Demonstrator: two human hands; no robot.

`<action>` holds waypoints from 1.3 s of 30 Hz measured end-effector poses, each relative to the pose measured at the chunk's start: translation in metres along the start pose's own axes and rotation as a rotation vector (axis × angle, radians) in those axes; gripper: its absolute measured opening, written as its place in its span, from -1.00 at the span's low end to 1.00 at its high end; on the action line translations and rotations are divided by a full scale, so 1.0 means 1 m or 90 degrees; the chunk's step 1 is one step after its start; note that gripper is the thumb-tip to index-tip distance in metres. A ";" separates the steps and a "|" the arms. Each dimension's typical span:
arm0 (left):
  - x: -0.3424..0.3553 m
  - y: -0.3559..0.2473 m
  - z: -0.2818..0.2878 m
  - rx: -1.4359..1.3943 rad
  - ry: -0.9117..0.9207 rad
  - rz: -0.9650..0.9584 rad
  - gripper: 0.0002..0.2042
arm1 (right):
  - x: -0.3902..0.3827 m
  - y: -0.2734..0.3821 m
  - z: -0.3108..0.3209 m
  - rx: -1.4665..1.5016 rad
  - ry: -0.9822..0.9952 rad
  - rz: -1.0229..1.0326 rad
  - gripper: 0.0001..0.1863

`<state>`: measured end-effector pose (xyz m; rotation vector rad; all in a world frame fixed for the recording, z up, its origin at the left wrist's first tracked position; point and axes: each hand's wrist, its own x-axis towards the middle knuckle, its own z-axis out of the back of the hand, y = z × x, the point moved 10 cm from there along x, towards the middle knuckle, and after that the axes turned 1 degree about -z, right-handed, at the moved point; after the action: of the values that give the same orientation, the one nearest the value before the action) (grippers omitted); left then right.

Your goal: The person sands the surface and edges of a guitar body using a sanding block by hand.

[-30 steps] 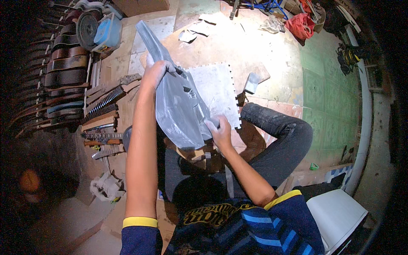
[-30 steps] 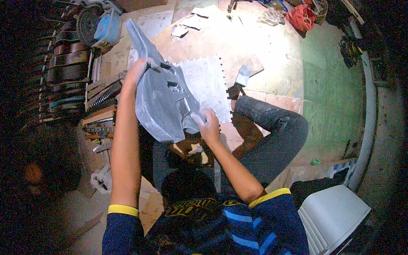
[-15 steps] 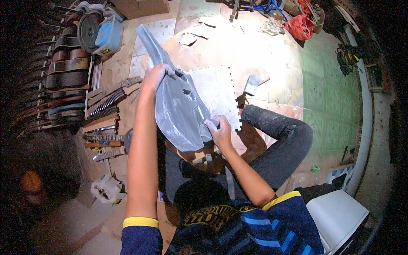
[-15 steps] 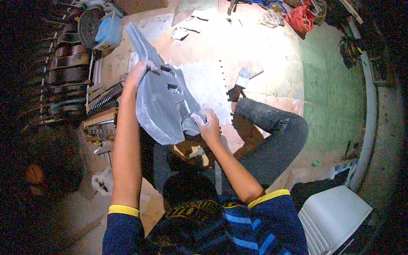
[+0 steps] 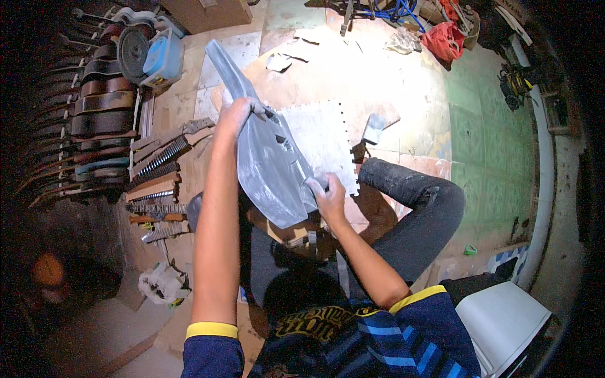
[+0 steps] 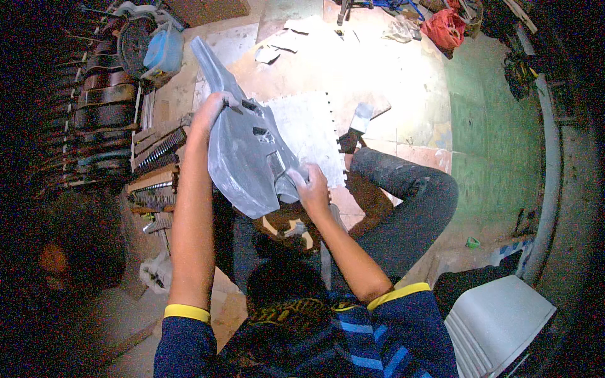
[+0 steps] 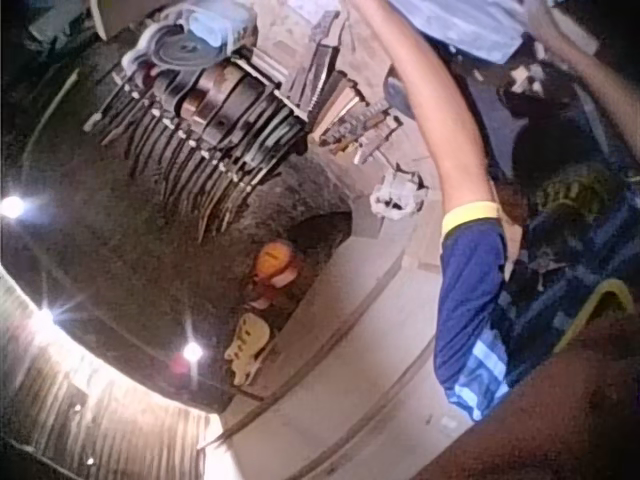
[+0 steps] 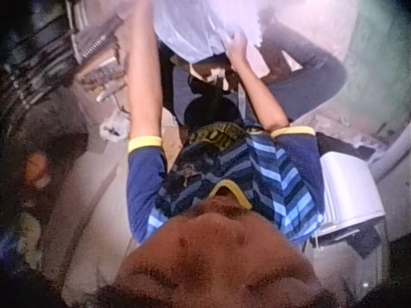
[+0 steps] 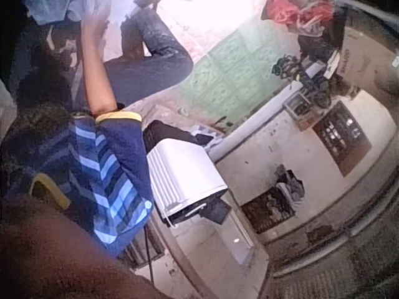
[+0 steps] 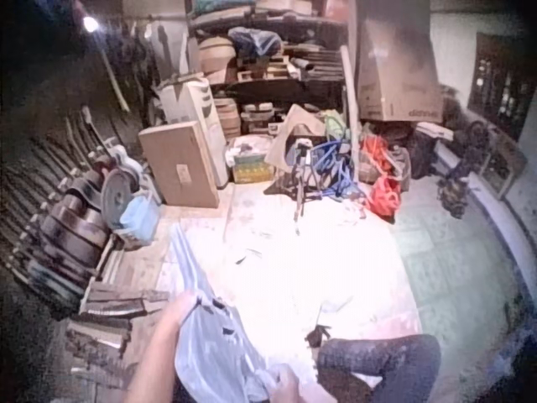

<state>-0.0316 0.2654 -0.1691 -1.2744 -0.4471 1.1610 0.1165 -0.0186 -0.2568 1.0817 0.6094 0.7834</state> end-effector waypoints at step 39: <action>-0.004 0.017 0.015 -0.060 -0.041 0.110 -0.86 | -0.030 -0.031 0.028 0.081 -0.031 -0.123 -0.74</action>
<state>-0.0531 0.2670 -0.1787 -1.3819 -0.4501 1.3428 0.1283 -0.0662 -0.2739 1.1357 0.7183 0.5542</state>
